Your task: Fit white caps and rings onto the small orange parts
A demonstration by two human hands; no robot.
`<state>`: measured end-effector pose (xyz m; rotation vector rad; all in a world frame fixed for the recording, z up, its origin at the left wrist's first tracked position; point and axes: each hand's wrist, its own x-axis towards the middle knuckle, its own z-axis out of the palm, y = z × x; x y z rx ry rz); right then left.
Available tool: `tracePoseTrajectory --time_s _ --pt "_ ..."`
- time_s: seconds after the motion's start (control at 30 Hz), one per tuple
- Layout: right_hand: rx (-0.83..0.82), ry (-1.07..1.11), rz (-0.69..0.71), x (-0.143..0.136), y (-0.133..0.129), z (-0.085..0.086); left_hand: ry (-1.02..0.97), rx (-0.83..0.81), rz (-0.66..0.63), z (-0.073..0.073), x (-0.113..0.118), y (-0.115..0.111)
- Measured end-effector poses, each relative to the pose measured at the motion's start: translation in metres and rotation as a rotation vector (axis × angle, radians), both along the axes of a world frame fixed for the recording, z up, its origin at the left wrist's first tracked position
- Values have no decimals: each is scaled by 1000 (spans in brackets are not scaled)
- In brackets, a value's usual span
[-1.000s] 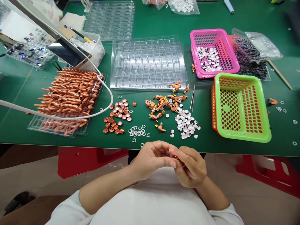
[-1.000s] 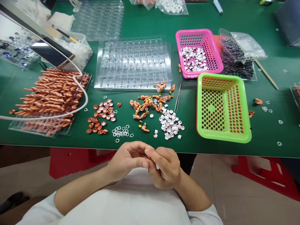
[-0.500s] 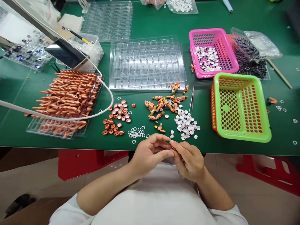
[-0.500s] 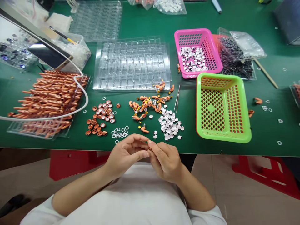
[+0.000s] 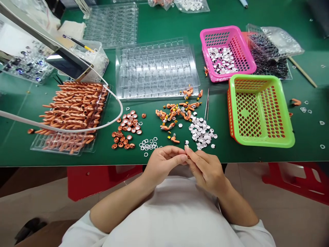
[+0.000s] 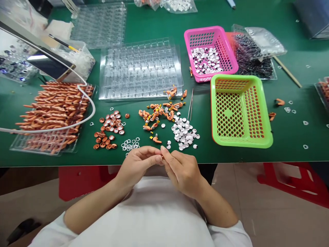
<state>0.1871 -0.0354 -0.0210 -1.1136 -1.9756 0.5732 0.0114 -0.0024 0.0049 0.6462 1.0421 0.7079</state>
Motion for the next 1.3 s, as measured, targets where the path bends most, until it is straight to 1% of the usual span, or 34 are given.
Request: tracePoseTrajectory --time_s 0.13,0.3,0.37,0.47,0.67,0.77,0.87,0.93,1.03,1.17,1.3 --pt "-64 13 45 3 2 3 -8 -28 -20 -4 -2 -2" --pt "-87 88 54 2 4 6 -20 -44 13 -1 1 -3" --pt "-87 103 28 1 4 6 -40 -61 36 1 2 -2" --pt "-75 116 -50 -3 4 6 -84 -96 74 3 4 -3" --pt "-92 168 -122 -14 -1 6 -148 -160 119 1 6 -7" --pt "-55 142 -120 -16 -3 3 -149 -161 108 -2 5 -9" --pt "-20 97 -92 -12 -3 0 -110 -120 74 -2 3 -10" --pt "-9 73 -77 -9 -3 -1 -73 -91 46 -1 1 -10" --pt "34 28 -68 -6 -3 0 -69 -94 8 3 0 -10" --pt "104 2 -41 -7 -4 3 -90 -72 24 3 3 -12" --pt "130 20 -20 -9 -5 3 -115 -58 32 1 5 -14"
